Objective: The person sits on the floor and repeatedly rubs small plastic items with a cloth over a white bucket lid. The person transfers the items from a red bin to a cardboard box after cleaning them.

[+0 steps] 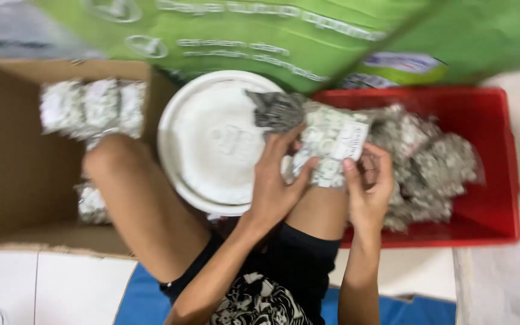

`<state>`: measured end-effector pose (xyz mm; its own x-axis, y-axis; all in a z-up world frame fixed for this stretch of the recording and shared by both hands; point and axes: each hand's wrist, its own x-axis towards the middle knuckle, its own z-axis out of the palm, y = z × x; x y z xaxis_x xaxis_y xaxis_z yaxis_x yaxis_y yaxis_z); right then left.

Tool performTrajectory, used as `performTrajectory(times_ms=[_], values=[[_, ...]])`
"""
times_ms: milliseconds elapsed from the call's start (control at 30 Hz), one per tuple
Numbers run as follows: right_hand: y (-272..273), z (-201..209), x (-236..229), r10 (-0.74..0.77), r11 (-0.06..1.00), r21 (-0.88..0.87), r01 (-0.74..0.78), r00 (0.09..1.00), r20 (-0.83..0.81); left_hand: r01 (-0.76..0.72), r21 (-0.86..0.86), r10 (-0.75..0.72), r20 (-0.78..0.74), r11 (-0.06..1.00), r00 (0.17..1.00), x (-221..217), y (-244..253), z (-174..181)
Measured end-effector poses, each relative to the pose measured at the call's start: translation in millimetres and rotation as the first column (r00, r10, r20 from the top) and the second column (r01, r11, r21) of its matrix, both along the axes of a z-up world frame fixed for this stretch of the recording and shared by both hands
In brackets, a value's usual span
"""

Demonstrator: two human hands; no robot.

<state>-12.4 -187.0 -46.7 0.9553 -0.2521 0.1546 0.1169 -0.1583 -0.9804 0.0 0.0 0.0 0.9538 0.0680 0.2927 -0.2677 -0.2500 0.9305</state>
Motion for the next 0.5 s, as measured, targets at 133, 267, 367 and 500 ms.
performTrajectory(times_ms=[133,267,367,500], values=[[76.4,19.5,8.8,0.243,0.965,-0.095,-0.245,0.97,-0.031,-0.161,0.034,0.162,-0.039,0.986,0.986,-11.7,91.8,-14.0],[127.6,13.2,22.4,0.41,0.641,-0.667,-0.38,0.904,-0.12,-0.16,0.358,0.196,-0.066,0.92,0.978,-16.3,144.9,-70.7],[131.4,-0.7,18.3,0.43,0.482,-0.805,-0.345,0.894,-0.126,-0.149,0.443,0.2,-0.072,0.884,0.977,-24.4,150.6,-99.9],[123.5,32.1,38.3,0.352,0.389,-0.888,-0.247,0.93,-0.105,-0.178,0.336,0.207,-0.054,0.925,0.977,-15.8,145.5,-87.4]])
